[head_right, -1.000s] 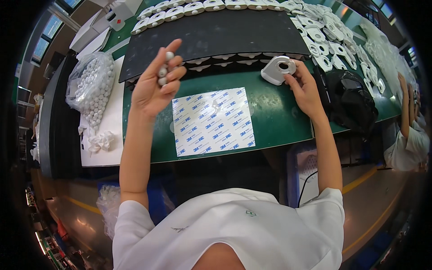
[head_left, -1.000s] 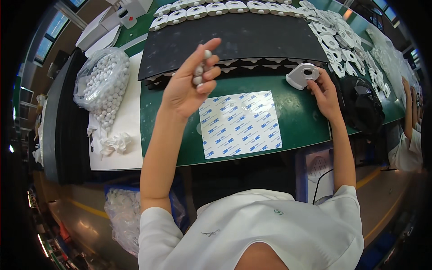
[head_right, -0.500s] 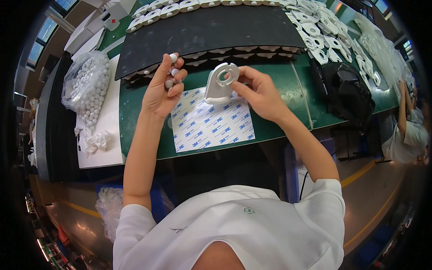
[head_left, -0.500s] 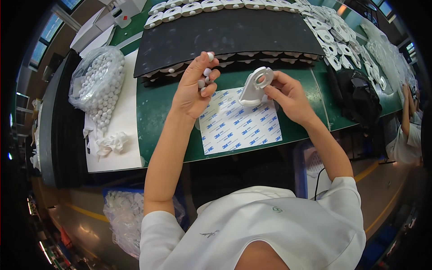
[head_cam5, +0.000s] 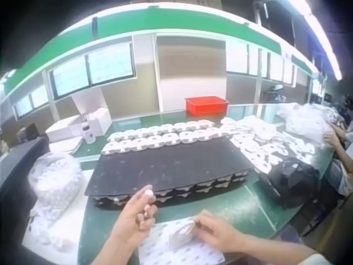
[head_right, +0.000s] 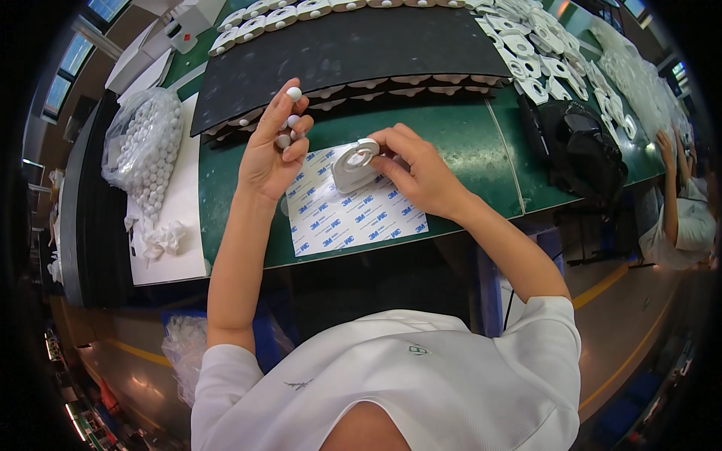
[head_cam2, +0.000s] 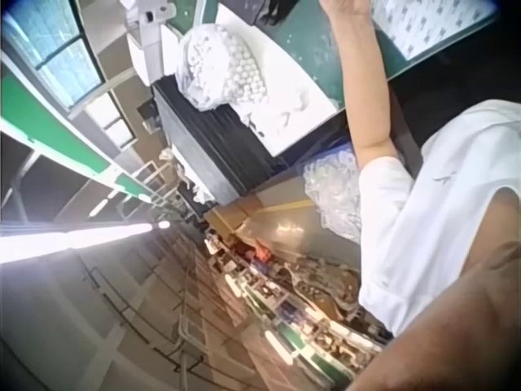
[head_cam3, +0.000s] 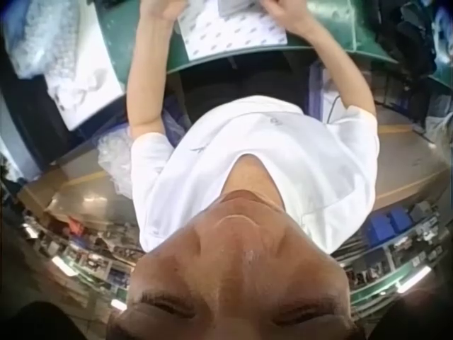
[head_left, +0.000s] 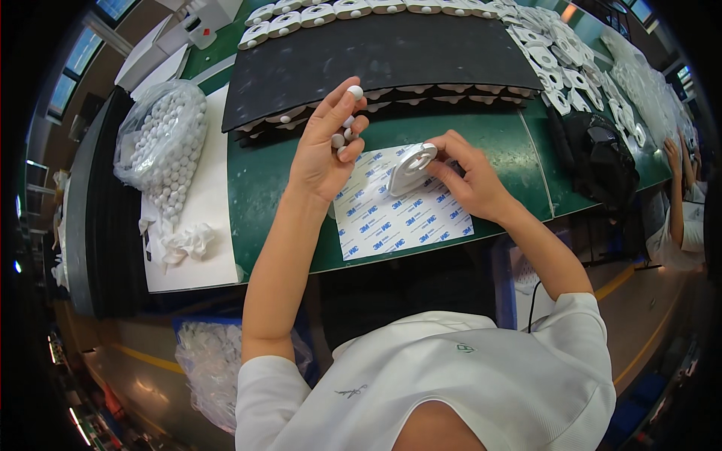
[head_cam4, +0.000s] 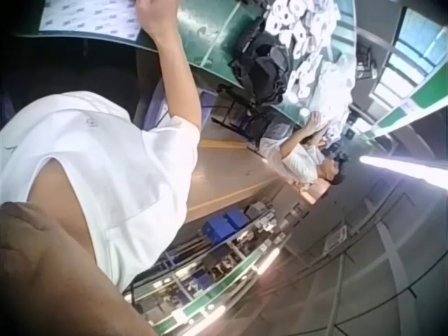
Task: Assembling small white plastic components by applying adhesive stickers and placing them into a partitioned tray.
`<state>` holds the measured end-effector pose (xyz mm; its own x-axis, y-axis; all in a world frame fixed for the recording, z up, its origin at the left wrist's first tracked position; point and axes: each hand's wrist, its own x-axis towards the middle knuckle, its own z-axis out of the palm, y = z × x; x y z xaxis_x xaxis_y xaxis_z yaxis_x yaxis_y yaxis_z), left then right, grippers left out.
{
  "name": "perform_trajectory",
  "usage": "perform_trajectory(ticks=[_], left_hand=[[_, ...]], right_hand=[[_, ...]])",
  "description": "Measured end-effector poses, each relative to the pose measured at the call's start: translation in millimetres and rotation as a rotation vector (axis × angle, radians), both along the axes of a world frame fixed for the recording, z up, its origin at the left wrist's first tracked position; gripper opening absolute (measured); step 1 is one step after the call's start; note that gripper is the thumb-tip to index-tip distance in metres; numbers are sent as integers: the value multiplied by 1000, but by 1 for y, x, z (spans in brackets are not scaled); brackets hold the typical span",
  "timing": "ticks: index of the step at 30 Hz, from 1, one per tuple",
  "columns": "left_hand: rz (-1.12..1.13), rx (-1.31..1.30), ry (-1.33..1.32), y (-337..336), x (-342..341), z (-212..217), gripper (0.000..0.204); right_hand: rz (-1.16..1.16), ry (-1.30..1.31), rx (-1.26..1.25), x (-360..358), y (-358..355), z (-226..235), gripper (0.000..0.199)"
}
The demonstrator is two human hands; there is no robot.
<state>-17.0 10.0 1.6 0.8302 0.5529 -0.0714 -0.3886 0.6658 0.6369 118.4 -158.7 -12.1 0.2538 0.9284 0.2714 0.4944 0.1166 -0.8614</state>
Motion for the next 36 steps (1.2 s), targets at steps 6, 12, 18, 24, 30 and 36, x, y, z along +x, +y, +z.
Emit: perform_trajectory(ticks=[6,12,18,24,30,36], left_hand=[[3,-1,-1,-1,0,0,33],[15,-24,-2,-2,-1,-2,37],[18,-11,26,-2,0,0,27],[6,14,43,-3,1,4,23],[-93,126,83,-10,0,6,20],[-142,141,89,-16,0,7,23]], right_hand=[[-47,66,16,5,-2,0,15],[-105,-14,53,7,-2,-3,16],[13,-137,5,2,-2,0,15],[44,396,0,7,1,4,13],[166,1078,44,24,-6,3,18],[177,970,81,38,-4,10,20]])
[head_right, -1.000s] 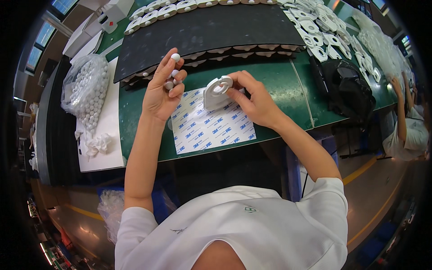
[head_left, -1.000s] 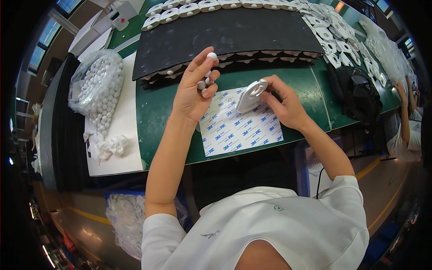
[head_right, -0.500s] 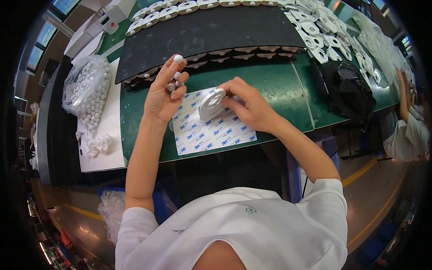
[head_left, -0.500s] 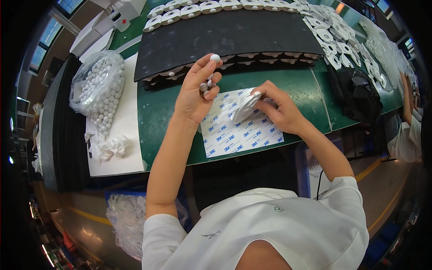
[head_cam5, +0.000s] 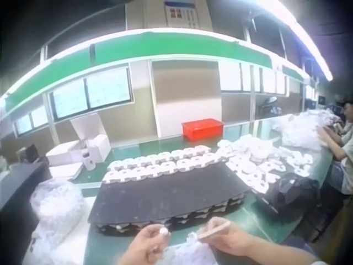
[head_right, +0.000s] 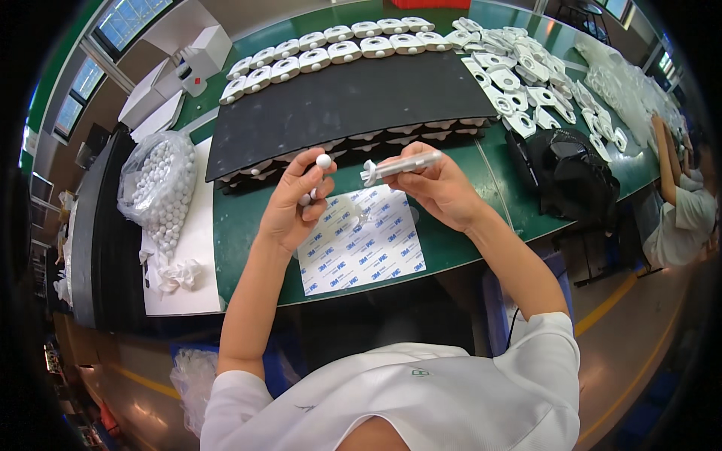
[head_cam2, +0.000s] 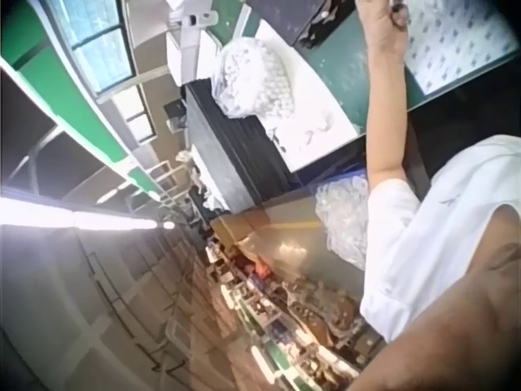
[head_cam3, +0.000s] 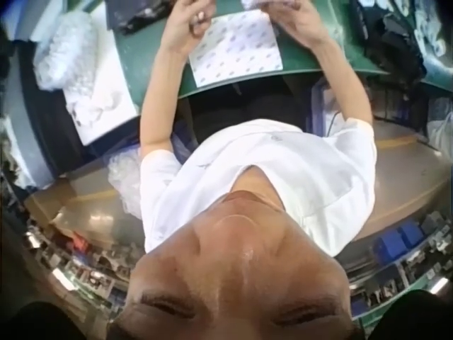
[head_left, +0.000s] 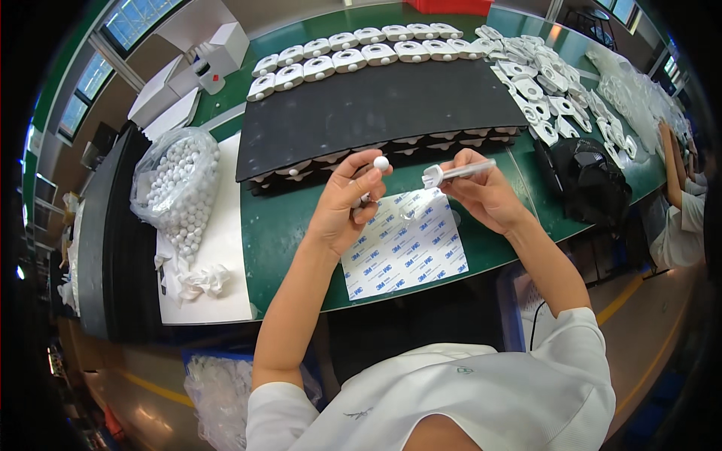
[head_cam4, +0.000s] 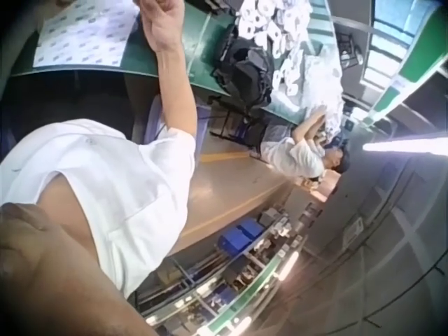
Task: Assembling small white plastic components by applying adhesive stickers and placing them into a partitioned tray.
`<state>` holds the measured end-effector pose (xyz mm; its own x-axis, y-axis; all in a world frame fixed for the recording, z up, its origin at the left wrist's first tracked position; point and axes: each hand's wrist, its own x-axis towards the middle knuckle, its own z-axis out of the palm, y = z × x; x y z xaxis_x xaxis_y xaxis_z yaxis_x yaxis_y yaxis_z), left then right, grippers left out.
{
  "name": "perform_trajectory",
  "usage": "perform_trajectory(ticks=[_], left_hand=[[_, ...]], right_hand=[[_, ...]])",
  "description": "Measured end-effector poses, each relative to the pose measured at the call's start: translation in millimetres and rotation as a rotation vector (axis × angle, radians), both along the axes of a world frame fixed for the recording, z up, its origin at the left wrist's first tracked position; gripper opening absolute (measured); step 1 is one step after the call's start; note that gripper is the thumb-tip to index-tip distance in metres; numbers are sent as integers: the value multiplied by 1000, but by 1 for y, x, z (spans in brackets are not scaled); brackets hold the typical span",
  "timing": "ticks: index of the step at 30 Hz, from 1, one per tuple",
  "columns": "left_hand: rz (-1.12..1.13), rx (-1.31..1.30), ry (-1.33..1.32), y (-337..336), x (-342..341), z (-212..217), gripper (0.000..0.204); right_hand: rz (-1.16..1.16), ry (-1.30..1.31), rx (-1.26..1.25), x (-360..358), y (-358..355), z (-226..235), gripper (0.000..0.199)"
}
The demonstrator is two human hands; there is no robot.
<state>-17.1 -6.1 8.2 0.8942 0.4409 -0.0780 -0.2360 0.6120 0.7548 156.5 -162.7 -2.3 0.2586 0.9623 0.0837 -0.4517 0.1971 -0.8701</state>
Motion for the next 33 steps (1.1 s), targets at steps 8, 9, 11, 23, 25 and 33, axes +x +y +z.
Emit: perform_trajectory(ticks=[8,9,11,23,25,33], left_hand=[[-20,-41,-14,2,1,0,29],[-26,-54,-20,2,2,0,29],[-25,-42,-12,2,3,0,30],[16,97,77,1,5,-5,32],[11,105,105,-1,5,-4,32],[49,274,158,-5,6,-3,28]], right_hand=[[-235,-1100,443,11,10,33,21],[-292,-1411,549,10,10,39,21],[-336,-1480,599,8,13,40,22],[-318,-669,355,-2,22,4,12],[-259,-419,247,-5,25,-1,16],[-153,-165,-7,-3,29,-5,24]])
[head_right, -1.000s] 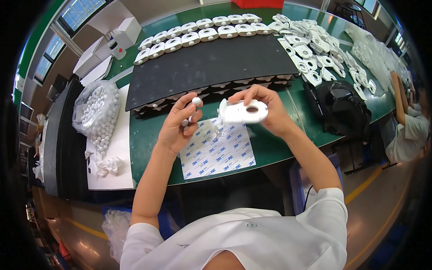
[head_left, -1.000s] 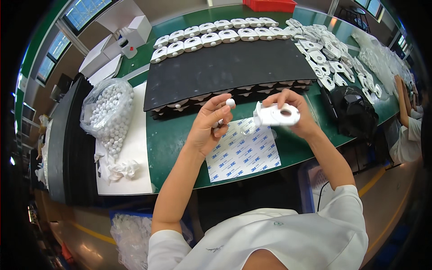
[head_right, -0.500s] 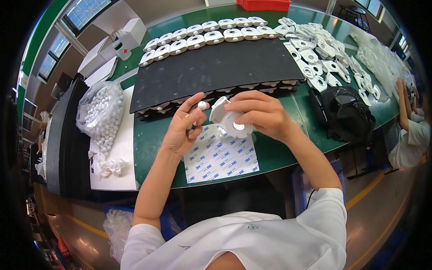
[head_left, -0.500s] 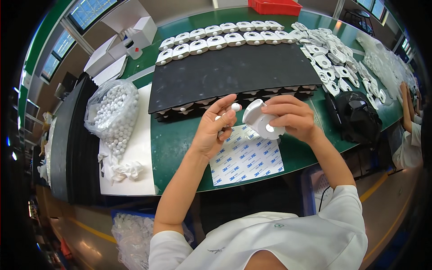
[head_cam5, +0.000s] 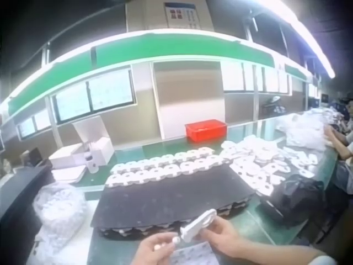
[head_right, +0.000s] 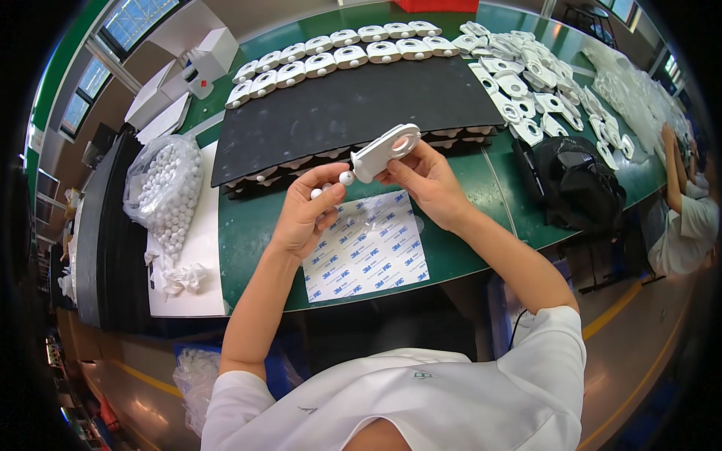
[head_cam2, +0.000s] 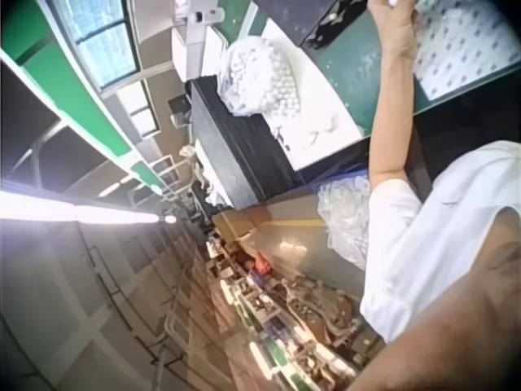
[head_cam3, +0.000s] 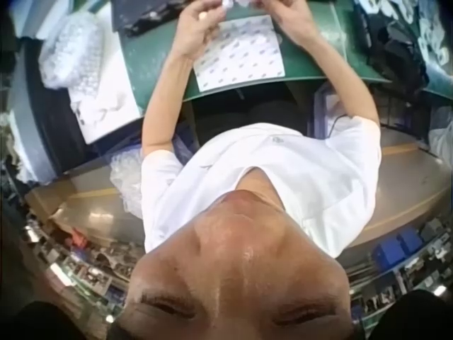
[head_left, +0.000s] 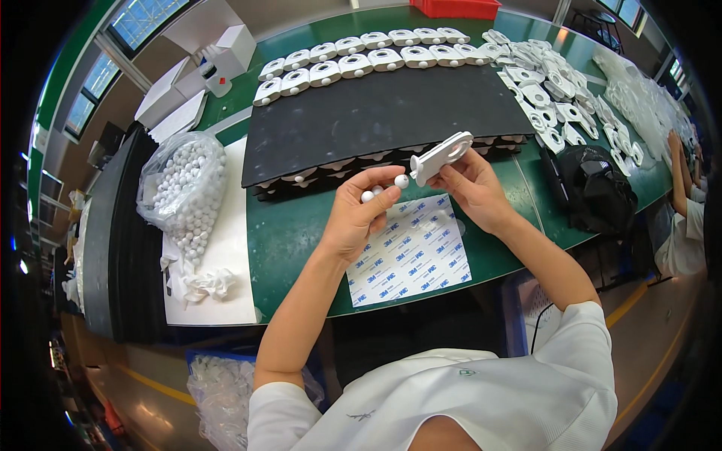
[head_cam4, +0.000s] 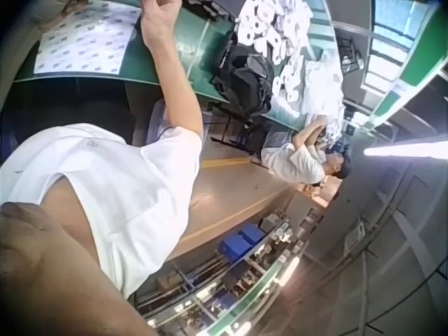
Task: Assembling small white plastic components by applying adhesive stickers and placing them into a partitioned tray.
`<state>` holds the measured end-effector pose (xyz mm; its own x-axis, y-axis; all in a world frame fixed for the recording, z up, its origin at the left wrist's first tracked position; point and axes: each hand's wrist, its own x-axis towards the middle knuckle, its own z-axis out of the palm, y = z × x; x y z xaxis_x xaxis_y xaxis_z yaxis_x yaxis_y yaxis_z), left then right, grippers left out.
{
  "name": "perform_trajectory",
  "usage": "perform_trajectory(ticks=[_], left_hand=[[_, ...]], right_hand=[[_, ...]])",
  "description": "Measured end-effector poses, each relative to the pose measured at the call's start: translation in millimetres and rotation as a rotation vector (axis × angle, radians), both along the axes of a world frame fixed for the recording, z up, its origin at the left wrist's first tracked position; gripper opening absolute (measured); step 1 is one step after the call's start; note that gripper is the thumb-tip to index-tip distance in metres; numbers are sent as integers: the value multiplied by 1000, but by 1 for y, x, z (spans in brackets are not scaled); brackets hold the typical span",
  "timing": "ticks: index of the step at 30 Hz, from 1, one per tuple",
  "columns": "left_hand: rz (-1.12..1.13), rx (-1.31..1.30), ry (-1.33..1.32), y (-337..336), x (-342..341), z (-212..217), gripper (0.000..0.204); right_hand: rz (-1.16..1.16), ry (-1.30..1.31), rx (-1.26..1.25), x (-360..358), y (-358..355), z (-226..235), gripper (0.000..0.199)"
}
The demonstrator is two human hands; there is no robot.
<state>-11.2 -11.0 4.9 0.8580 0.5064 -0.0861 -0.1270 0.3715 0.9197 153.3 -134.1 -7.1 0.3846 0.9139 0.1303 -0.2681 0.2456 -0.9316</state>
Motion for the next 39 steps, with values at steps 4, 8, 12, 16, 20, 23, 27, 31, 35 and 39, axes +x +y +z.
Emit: perform_trajectory(ticks=[4,8,12,16,20,23,27,31,35,39], left_hand=[[5,11,15,-2,1,3,27],[7,37,36,-4,0,6,27],[52,106,79,-6,0,12,26],[120,261,84,-9,0,8,23],[120,381,6,-8,0,4,20],[-51,452,-44,-5,-3,8,24],[65,243,-122,-1,-1,-1,30],[49,-42,56,7,-2,5,30],[121,-272,43,18,-6,5,37],[82,-300,5,21,-8,4,35]], right_hand=[[13,-10,-6,0,0,-1,24],[32,-37,-26,1,-1,-3,24],[11,-46,-27,-1,0,-1,24],[38,-68,-58,-3,0,-2,24],[35,-177,-34,0,-7,0,23],[98,-278,-17,0,-9,10,23],[67,-420,-8,2,17,44,34],[3,-596,-19,-9,73,94,43],[67,-683,-107,-17,164,75,41],[182,-537,-342,-46,228,68,36]])
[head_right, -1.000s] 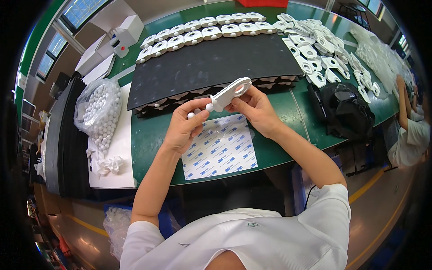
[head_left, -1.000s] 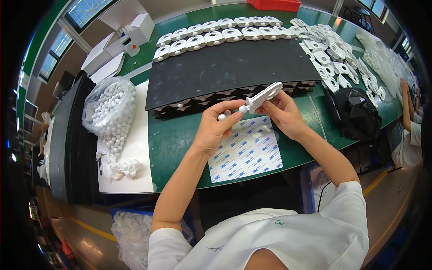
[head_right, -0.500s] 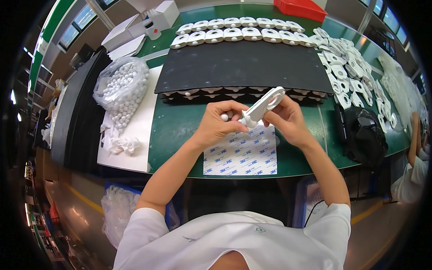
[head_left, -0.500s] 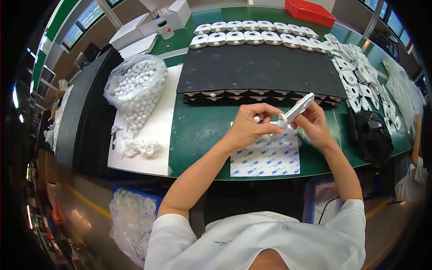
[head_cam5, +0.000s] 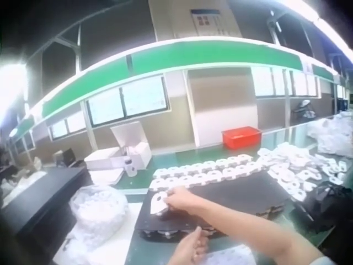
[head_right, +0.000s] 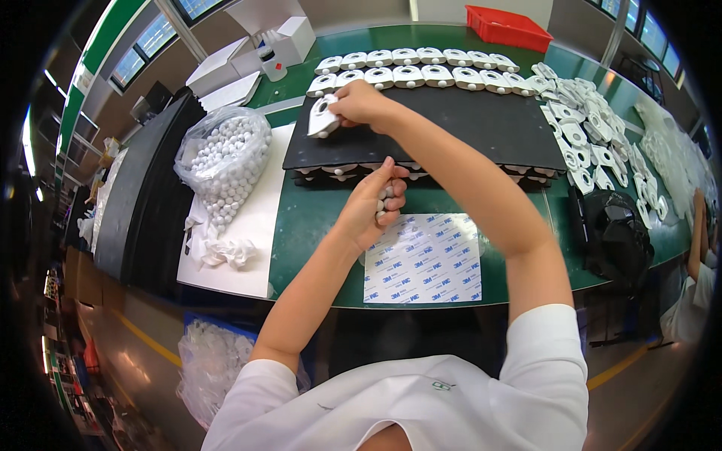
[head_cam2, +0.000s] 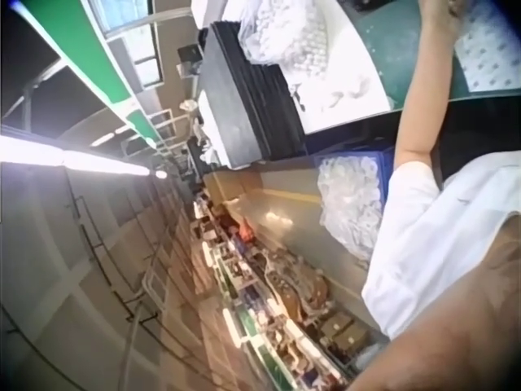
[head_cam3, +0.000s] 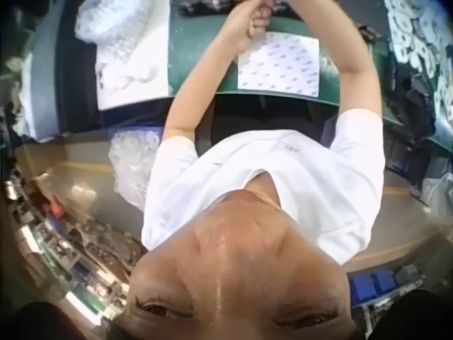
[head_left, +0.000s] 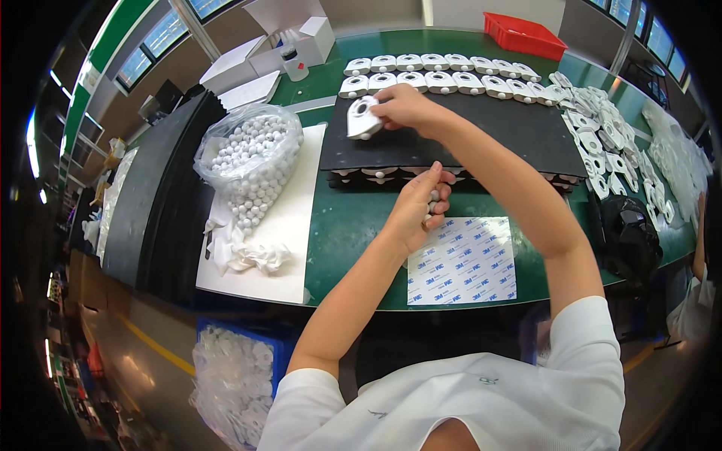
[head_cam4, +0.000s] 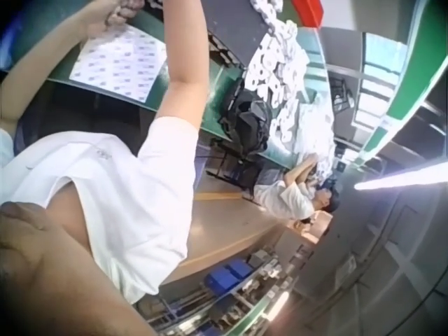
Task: Assembling small white plastic components by applying adhesive stickers and placing them into a partitioned tray.
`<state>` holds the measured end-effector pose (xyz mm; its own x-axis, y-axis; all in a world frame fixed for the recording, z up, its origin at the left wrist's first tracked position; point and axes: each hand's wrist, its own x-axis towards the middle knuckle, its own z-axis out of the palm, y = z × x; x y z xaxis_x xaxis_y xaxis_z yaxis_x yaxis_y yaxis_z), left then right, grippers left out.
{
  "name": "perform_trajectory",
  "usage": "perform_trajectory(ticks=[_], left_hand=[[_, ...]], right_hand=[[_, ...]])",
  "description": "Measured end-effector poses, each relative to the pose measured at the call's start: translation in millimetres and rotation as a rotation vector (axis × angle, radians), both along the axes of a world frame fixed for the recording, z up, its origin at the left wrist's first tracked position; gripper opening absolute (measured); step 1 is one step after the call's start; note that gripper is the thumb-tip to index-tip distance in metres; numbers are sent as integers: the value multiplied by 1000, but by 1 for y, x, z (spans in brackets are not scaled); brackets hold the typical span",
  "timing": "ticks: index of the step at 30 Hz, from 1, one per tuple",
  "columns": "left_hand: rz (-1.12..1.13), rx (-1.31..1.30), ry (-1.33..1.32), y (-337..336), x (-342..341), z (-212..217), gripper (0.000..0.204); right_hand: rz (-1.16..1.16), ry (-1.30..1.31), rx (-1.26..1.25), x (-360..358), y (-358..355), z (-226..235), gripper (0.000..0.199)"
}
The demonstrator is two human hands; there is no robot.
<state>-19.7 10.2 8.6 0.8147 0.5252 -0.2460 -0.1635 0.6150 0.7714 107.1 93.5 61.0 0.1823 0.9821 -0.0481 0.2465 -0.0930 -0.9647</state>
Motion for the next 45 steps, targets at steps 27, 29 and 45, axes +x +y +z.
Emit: perform_trajectory(ticks=[27,29,45], left_hand=[[-121,-41,-95,-11,5,-3,24],[-123,-29,-78,-11,5,-3,27],[-104,-42,-213,-13,4,-1,28]], right_hand=[[-390,-1120,-472,276,-258,5,42],[-321,-1153,-416,286,-270,-18,52],[-757,-889,30,217,-315,-12,37]])
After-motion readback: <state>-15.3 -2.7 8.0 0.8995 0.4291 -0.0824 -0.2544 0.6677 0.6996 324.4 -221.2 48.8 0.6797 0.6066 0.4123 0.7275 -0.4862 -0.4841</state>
